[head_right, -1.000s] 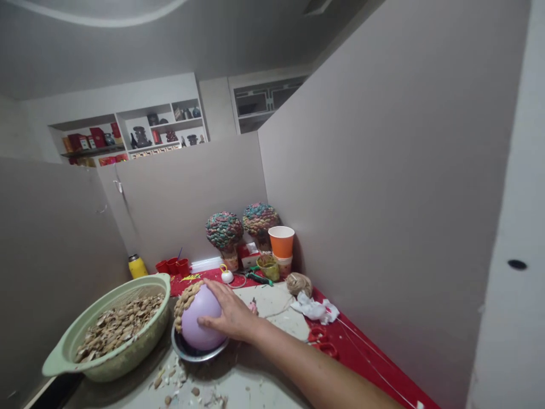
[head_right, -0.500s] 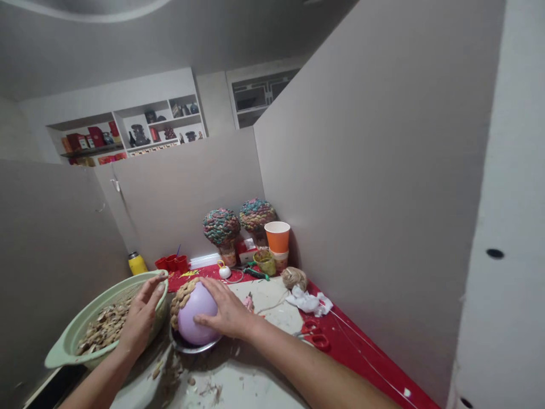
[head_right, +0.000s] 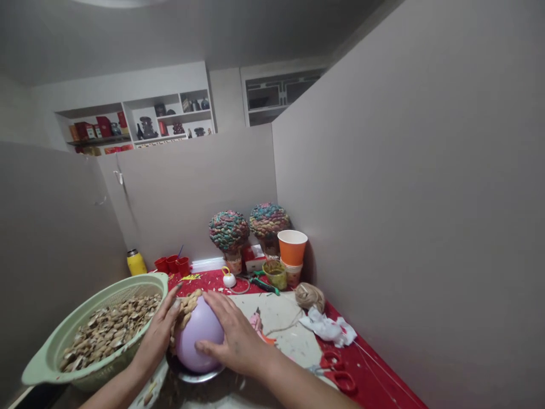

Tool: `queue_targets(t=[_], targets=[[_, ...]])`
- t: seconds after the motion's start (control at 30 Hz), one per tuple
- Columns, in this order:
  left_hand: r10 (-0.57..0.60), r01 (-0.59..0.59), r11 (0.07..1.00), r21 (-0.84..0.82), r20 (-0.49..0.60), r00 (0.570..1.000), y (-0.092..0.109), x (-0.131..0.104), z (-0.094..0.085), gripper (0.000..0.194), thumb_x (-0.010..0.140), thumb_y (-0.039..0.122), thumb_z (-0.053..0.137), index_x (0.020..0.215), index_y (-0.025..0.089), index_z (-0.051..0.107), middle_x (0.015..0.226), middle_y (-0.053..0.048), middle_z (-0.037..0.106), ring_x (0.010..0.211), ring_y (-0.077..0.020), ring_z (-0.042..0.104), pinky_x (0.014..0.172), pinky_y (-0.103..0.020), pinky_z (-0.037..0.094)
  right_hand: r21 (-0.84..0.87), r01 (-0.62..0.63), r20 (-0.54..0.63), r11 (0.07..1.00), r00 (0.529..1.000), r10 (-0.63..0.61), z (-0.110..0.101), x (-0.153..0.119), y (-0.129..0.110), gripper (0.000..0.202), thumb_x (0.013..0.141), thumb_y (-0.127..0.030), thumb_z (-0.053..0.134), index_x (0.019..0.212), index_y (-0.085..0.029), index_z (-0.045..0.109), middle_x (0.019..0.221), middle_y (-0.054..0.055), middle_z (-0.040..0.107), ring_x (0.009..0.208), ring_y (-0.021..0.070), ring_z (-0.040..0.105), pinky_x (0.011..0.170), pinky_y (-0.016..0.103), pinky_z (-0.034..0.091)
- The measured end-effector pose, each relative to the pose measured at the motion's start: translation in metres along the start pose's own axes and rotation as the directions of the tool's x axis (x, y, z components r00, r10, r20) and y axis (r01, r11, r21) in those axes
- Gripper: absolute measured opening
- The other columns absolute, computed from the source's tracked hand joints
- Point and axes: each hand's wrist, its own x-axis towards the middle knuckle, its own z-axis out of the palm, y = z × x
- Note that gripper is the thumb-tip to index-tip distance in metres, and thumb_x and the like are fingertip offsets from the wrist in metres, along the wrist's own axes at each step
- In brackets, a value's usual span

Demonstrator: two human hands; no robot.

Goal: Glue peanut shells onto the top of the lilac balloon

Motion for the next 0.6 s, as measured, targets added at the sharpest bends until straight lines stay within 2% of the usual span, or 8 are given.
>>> queue_targets(t=[0.17,0.37,0.6], targets=[[-0.041,0.042,0.999,-0.018,0.046,0.998,-0.008,-0.002,0.002,0.056,0.090,0.053,0.053,0.135,0.018,0.058,0.152,-0.014,0.048,0.147,-0.0310,0.030,0.121,-0.052,0.014,-0.009,-0.026,0.010,1.000,1.000,0.026,0.003,-0.003,0.002,0.089,0.080,-0.046,0.072,0.154,-0.020,0.029,0.159,0.011,0.030,0.146,0.0307,0.024,0.120,0.051,0.020],[-0.060,0.063,0.997,-0.032,0.091,0.994,-0.013,-0.004,0.006,0.060,0.091,0.050,0.053,0.139,0.014,0.053,0.153,-0.016,0.046,0.145,-0.0308,0.033,0.121,-0.053,0.015,-0.020,0.002,-0.003,1.000,1.000,-0.002,0.008,-0.005,0.009,0.088,0.081,-0.045,0.071,0.154,-0.020,0.029,0.159,0.012,0.031,0.146,0.0317,0.025,0.120,0.053,0.021],[-0.051,0.056,0.996,-0.065,0.077,0.996,-0.016,-0.004,0.010,0.053,0.088,0.051,0.057,0.131,0.019,0.062,0.147,-0.012,0.054,0.142,-0.0313,0.039,0.122,-0.051,0.018,-0.034,-0.007,0.010,0.999,1.000,0.007,0.008,-0.009,0.012,0.088,0.083,-0.049,0.069,0.154,-0.019,0.028,0.159,0.013,0.029,0.146,0.0325,0.023,0.119,0.055,0.020]])
